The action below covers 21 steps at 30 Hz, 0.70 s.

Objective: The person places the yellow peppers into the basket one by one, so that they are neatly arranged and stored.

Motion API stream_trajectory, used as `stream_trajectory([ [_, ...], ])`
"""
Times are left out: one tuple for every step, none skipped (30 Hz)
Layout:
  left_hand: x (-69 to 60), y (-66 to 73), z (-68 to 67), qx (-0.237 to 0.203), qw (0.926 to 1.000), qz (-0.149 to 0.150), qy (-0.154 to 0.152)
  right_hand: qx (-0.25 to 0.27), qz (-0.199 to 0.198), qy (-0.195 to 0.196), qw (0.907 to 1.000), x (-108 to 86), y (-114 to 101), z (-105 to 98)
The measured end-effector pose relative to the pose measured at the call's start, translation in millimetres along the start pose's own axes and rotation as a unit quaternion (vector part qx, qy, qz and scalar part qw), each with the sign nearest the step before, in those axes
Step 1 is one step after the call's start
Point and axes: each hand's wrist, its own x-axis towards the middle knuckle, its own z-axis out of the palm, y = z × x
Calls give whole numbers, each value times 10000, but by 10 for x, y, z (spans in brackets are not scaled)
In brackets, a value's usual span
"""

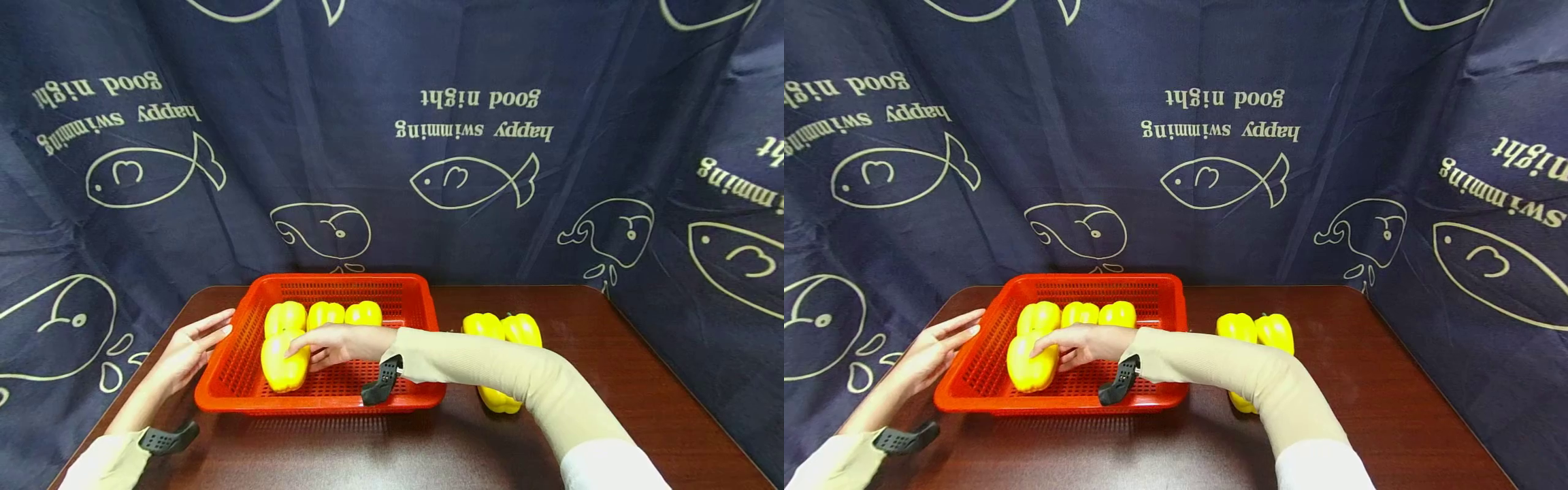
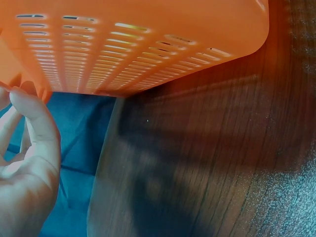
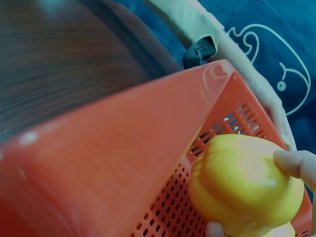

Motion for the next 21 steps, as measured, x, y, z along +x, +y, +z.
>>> stream_trajectory([
  [-1, 1, 3, 13, 10000, -5, 17, 28, 22, 33, 10000, 9, 5, 5],
  [-1, 2, 5, 25, 10000, -3, 26, 41, 39, 55, 10000, 20, 10, 10],
  [-1, 4, 8, 29, 10000, -1, 38, 63, 58, 80, 9999, 30, 16, 17],
  [-2, 6, 11, 33, 10000, -3, 43, 80, 65, 96, 9999, 38, 21, 24],
  [-3, 8, 13, 25, 10000, 2, 49, 106, 95, 112, 9998, 46, 24, 31],
  [-3, 10, 14, 24, 10000, 10, 51, 123, 105, 114, 9998, 51, 25, 38],
  [-3, 13, 16, 16, 10000, 20, 54, 150, 131, 116, 9997, 56, 27, 45],
  [-1, 15, 17, 17, 10000, 30, 53, 146, 141, 95, 9997, 58, 25, 51],
  [1, 18, 18, 8, 10000, 38, 61, 158, 163, 86, 9997, 63, 26, 57],
  [3, 20, 18, 12, 10000, 44, 64, 174, 189, 70, 9996, 66, 25, 61],
  [5, 22, 18, -1, 10000, 47, 70, 172, 224, 48, 9996, 68, 21, 66],
  [8, 23, 15, 9, 10000, 49, 58, 172, 250, 11, 9995, 70, 19, 69],
  [9, 24, 16, 15, 10000, 54, 73, 177, 285, -23, 9994, 78, 18, 71],
  [10, 23, 15, 14, 10000, 58, 80, 156, 307, -62, 9994, 84, 15, 73],
  [10, 21, 14, 5, 9999, 58, 98, 148, 345, -71, 9993, 95, 15, 73],
  [9, 18, 13, 4, 9999, 63, 98, 126, 374, -96, 9992, 103, 14, 74],
  [7, 14, 13, -13, 9999, 64, 97, 84, 394, -119, 9991, 112, 12, 75],
  [5, 8, 11, -12, 9999, 65, 95, 52, 414, -137, 9990, 122, 11, 74],
  [5, 6, 12, -27, 9999, 66, 107, 9, 429, -152, 9990, 130, 8, 74],
  [6, 3, 11, -33, 9999, 65, 97, -39, 446, -158, 9989, 131, 3, 75],
  [7, 2, 12, -30, 9999, 64, 93, -88, 466, -170, 9987, 137, 0, 76],
])
